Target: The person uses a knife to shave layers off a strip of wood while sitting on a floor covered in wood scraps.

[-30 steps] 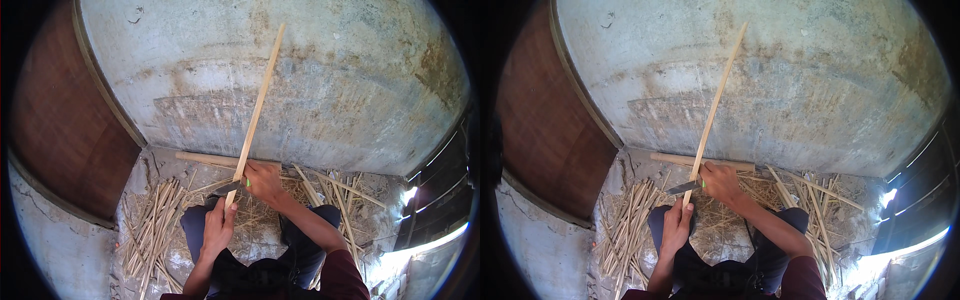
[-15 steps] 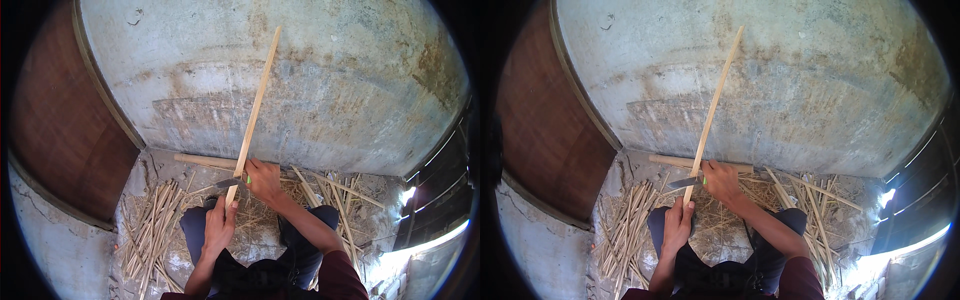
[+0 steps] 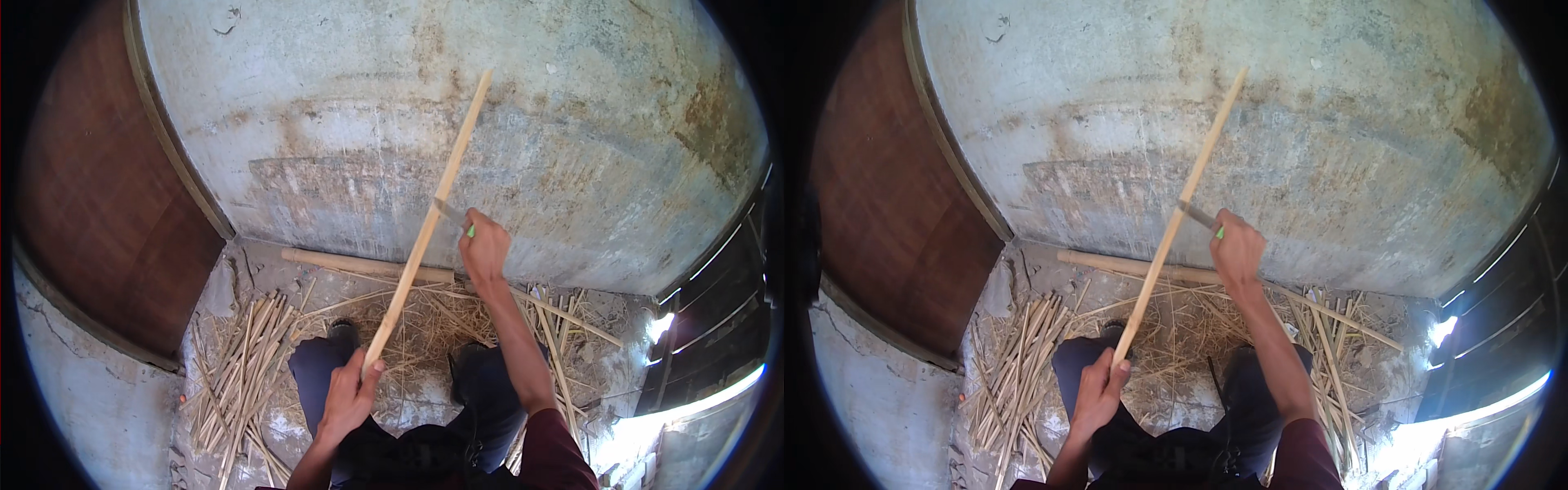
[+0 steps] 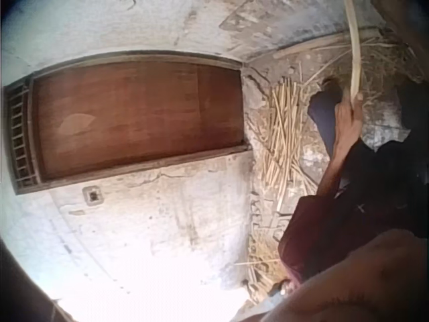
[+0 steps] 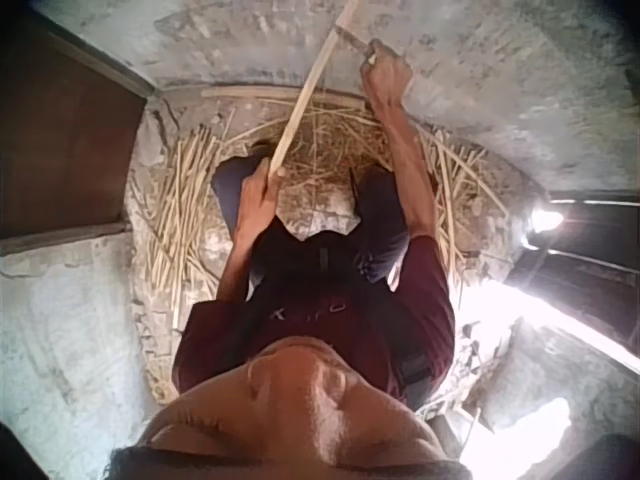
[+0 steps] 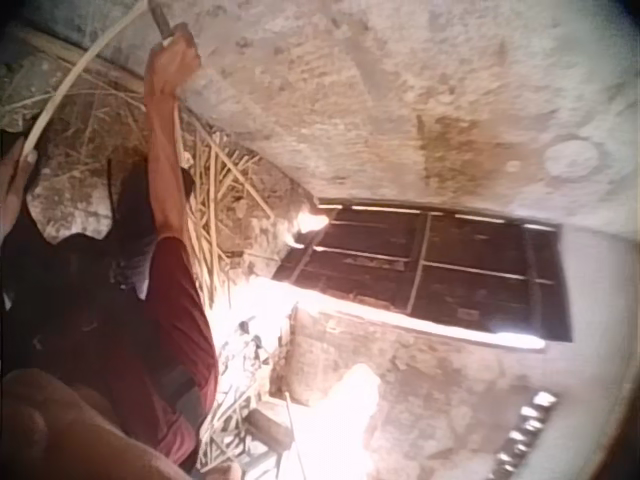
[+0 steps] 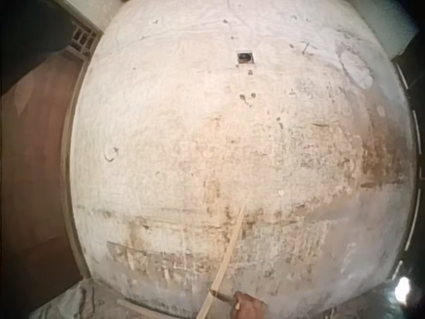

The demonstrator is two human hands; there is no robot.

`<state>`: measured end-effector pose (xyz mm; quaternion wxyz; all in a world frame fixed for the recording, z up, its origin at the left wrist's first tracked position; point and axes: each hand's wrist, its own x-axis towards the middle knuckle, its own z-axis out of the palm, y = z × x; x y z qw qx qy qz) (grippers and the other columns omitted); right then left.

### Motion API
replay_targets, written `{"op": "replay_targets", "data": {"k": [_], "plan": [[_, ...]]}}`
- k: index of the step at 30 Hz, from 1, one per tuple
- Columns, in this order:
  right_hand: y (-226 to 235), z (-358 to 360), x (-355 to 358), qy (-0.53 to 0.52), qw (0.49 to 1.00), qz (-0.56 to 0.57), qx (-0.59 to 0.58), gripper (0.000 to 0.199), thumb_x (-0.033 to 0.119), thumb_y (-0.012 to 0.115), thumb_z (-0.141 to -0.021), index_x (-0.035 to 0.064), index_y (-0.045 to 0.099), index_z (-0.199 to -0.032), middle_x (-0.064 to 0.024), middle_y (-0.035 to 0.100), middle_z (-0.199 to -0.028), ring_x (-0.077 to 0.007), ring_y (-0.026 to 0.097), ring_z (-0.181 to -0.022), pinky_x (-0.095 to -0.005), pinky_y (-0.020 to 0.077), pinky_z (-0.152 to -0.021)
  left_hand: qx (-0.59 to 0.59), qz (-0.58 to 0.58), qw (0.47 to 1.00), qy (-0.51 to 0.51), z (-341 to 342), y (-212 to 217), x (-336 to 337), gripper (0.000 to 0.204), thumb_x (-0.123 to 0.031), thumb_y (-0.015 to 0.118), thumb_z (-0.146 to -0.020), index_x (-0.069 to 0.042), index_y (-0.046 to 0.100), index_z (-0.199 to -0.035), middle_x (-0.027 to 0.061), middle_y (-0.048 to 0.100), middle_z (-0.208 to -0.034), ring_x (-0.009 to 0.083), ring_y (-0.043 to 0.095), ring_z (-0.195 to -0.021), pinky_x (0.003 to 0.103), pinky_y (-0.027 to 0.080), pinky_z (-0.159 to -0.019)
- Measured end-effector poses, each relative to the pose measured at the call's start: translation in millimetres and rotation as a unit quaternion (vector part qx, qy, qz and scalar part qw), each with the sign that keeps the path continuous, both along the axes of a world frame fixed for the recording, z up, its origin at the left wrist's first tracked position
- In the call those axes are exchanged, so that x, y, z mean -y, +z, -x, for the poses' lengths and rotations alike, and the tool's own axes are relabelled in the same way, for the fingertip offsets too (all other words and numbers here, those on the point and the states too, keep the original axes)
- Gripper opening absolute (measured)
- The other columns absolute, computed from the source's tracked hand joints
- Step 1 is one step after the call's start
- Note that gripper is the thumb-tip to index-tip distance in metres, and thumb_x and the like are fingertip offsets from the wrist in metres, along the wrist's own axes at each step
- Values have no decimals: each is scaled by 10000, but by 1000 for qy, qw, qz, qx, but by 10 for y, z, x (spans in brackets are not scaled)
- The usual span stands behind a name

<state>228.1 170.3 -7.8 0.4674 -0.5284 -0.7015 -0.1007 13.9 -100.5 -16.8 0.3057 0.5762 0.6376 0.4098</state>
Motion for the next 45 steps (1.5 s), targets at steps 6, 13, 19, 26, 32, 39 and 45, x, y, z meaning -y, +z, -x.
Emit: {"op": "replay_targets", "data": {"k": [6, 13, 19, 26, 32, 39, 45], "plan": [[2, 97, 108, 76, 997, 2, -31, 105, -4, 623, -771, 82, 609, -829, -132, 702, -784, -398, 686, -712, -498, 522, -634, -36, -2, 999, 4, 132, 2, 24, 302, -251, 617, -1073, -5, 516, -930, 166, 512, -577, 299, 534, -463, 412, 385, -482], [-45, 1, 94, 88, 996, -9, -16, 118, -16, 614, -755, 75, 591, -827, -117, 683, -786, -387, 669, -689, -488, 503, -609, -21, -3, 1000, -4, 54, -59, 103, 299, -185, 671, -1029, -9, 493, -865, 102, 457, -553, 157, 450, -468, 361, 355, -471], [2, -73, 46, 91, 995, -33, -29, 108, -16, 617, -761, 68, 577, -816, -126, 666, -762, -387, 658, -675, -477, 498, -597, -22, -13, 1000, -8, 147, -177, 233, 281, -149, 701, -1006, -21, 505, -852, 100, 475, -543, 161, 470, -438, 344, 351, -445], [30, -141, -32, 46, 998, -34, -37, 100, -28, 612, -783, 60, 610, -831, -160, 664, -757, -396, 661, -699, -484, 499, -617, -55, 16, 998, -25, 241, -208, 360, 284, -198, 690, -1024, -10, 514, -905, 159, 540, -578, 296, 601, -471, 391, 426, -473], [54, -439, -212, -16, 997, -42, -59, 61, -24, 608, -802, 32, 607, -827, -217, 644, -752, -446, 649, -720, -508, 488, -640, -45, 27, 998, -33, 359, -289, 547, 272, -201, 717, -998, -19, 540, -898, 135, 517, -556, 260, 554, -445, 379, 404, -462], [69, -742, -346, -65, 992, -23, -104, 112, 18, 640, -858, 16, 697, -954, -252, 661, -773, -478, 657, -772, -526, 496, -683, -87, 38, 995, -42, 557, -358, 749, 285, -246, 744, -983, -37, 564, -914, 141, 527, -538, 318, 582, -448, 405, 426, -468], [1, -962, -516, -88, 977, 47, -186, 150, 78, 639, -901, -1, 735, -985, -281, 681, -829, -488, 663, -785, -520, 506, -713, -96, 63, 992, -57, 635, -372, 866, 292, -267, 747, -981, -39, 576, -917, 147, 540, -551, 333, 595, -463, 409, 441, -479]]}}
